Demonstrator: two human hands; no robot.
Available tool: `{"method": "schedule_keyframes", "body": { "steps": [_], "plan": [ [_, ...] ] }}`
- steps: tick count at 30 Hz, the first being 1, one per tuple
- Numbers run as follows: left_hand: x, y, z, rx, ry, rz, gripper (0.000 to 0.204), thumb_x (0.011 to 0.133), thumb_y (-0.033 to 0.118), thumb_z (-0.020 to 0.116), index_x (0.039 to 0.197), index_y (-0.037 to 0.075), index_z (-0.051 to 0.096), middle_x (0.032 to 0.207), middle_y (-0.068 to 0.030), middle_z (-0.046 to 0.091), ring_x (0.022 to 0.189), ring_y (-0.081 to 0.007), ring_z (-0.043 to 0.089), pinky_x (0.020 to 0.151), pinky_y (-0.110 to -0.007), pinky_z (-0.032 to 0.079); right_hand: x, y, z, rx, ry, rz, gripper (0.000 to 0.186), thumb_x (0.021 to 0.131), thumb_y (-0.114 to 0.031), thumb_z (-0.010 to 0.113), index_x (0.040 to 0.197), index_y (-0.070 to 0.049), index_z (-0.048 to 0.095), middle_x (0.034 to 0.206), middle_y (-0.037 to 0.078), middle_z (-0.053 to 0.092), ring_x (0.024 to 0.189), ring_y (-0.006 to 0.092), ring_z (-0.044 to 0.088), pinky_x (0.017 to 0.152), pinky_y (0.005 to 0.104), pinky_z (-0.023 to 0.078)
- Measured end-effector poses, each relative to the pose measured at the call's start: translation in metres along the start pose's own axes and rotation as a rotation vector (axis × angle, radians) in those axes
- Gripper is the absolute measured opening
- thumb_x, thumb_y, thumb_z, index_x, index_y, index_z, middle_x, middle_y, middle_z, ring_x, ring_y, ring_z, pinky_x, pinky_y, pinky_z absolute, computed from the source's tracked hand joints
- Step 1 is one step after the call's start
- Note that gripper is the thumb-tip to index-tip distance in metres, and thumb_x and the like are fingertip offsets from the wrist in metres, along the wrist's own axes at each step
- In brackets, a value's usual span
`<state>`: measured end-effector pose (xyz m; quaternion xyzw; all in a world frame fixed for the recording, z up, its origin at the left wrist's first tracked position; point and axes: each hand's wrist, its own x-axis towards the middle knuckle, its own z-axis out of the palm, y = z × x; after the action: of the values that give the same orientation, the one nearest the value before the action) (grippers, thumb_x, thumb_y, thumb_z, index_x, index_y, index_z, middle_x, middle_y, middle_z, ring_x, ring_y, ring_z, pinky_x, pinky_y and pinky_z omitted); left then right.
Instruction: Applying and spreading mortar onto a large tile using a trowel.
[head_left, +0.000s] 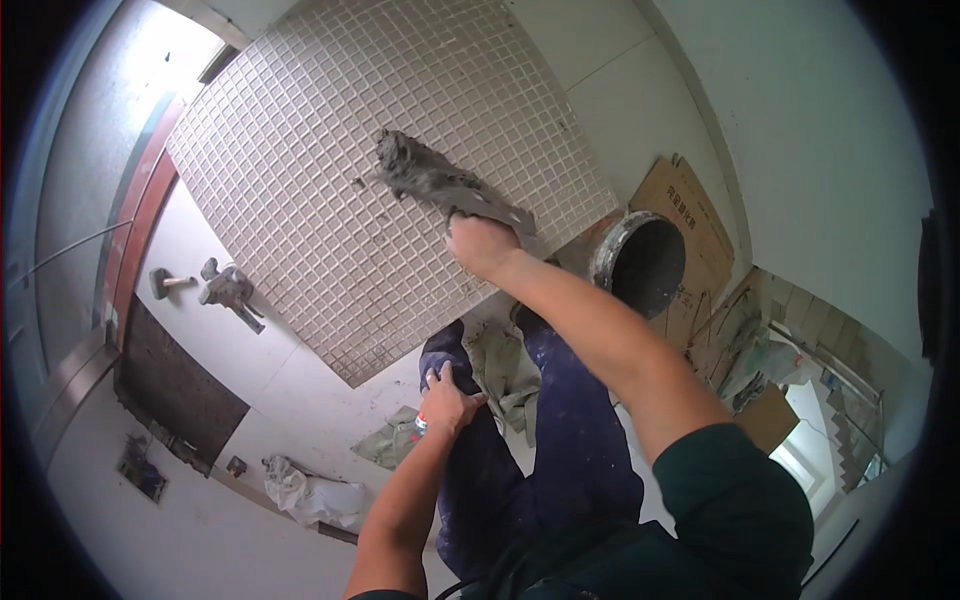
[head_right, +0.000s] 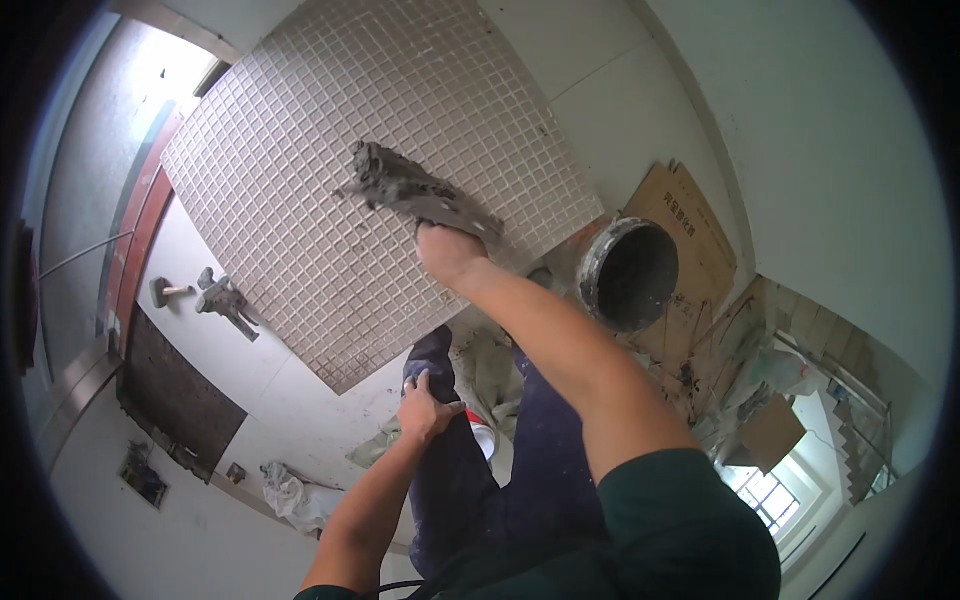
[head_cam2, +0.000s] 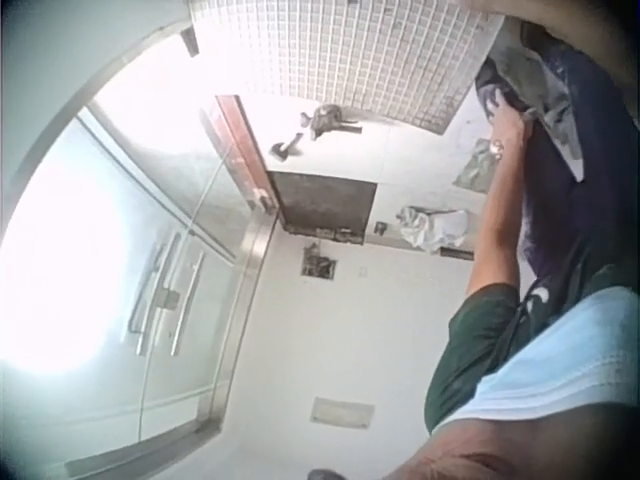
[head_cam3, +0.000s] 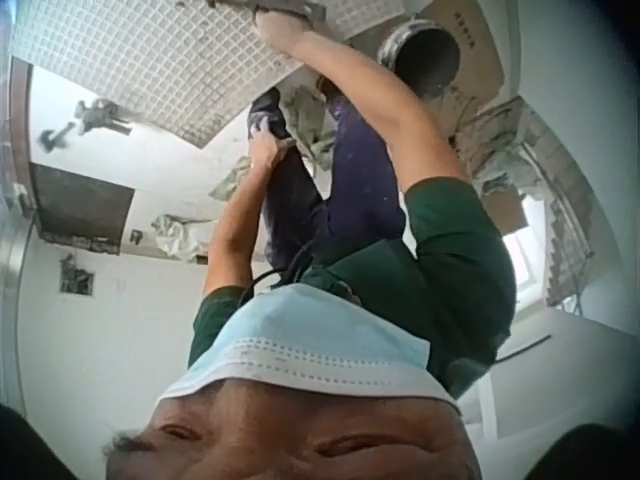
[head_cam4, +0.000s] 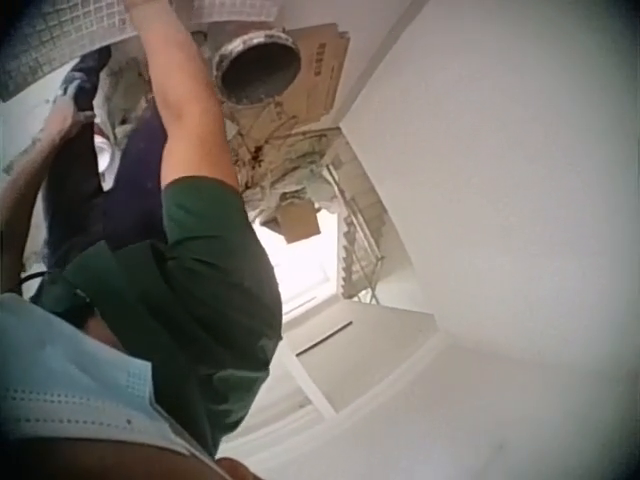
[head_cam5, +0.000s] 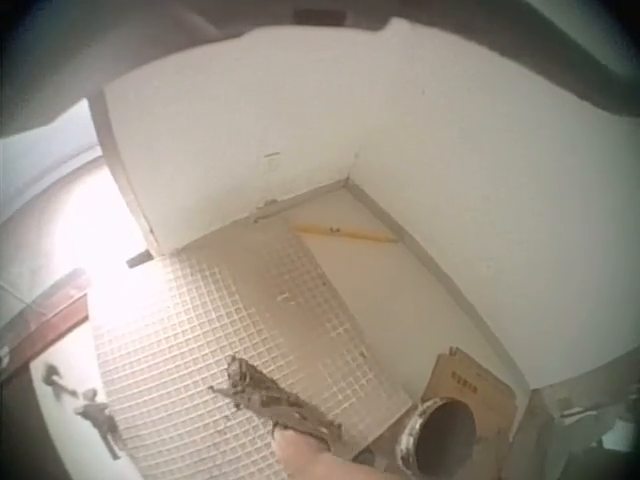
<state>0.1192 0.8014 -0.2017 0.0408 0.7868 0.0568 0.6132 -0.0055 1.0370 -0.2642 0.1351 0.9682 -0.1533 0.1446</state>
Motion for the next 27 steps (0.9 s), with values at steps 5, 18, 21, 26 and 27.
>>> {"method": "schedule_keyframes", "body": {
  "steps": [5,18,21,26,27],
  "plan": [
    [0.009,0.0,0.003,0.016,-0.029,-0.025,0.104,0.066,0.047,0.086,0.151,0.014,0.036,0.154,-0.023,0.036,0.132,-0.0392,0.049,0.105,-0.047,0.046,-0.066,-0.012,-0.059,0.217,-0.238,0.087,0.034,0.092,-0.038,0.061,0.086,-0.004,0.063,0.08,0.022,0.07,0.08,0.0396,0.07,0.069,0.0507,0.055],
    [0.062,0.12,0.083,-0.072,0.354,0.748,0.052,0.087,0.017,0.072,0.13,-0.006,0.054,0.131,-0.0272,0.057,0.124,-0.0431,0.053,0.106,-0.045,0.041,-0.255,0.356,-0.003,0.354,-0.788,1.172,0.033,0.094,-0.026,0.054,0.083,0.0,0.072,0.082,0.021,0.07,0.078,0.0362,0.071,0.071,0.0449,0.056],
    [0.137,0.245,0.125,-0.327,0.306,0.846,0.045,0.097,0.023,0.061,0.129,-0.007,0.055,0.125,-0.0269,0.062,0.119,-0.04,0.059,0.102,-0.042,0.044,-0.236,0.481,0.114,0.326,-0.988,1.118,0.026,0.089,-0.023,0.061,0.098,-0.002,0.073,0.087,0.018,0.072,0.076,0.0324,0.072,0.069,0.0424,0.057],
    [0.215,0.37,0.15,-0.647,0.125,0.955,0.055,0.108,0.04,0.038,0.125,-0.01,0.056,0.104,-0.0071,0.059,0.096,-0.0171,0.053,0.09,-0.027,0.042,-0.195,0.488,0.189,0.096,-0.661,0.893,0.026,0.088,-0.02,0.06,0.108,-0.009,0.074,0.111,0.015,0.072,0.104,0.0265,0.07,0.087,0.0436,0.055],
    [0.229,0.374,0.161,-0.631,0.118,0.934,0.055,0.108,0.04,0.038,0.125,-0.01,0.056,0.104,-0.0071,0.059,0.096,-0.0171,0.053,0.09,-0.027,0.042,-0.188,0.482,0.207,0.118,-0.678,0.893,0.026,0.088,-0.02,0.06,0.108,-0.009,0.074,0.111,0.015,0.072,0.104,0.0265,0.07,0.087,0.0436,0.055]
  ]
}}
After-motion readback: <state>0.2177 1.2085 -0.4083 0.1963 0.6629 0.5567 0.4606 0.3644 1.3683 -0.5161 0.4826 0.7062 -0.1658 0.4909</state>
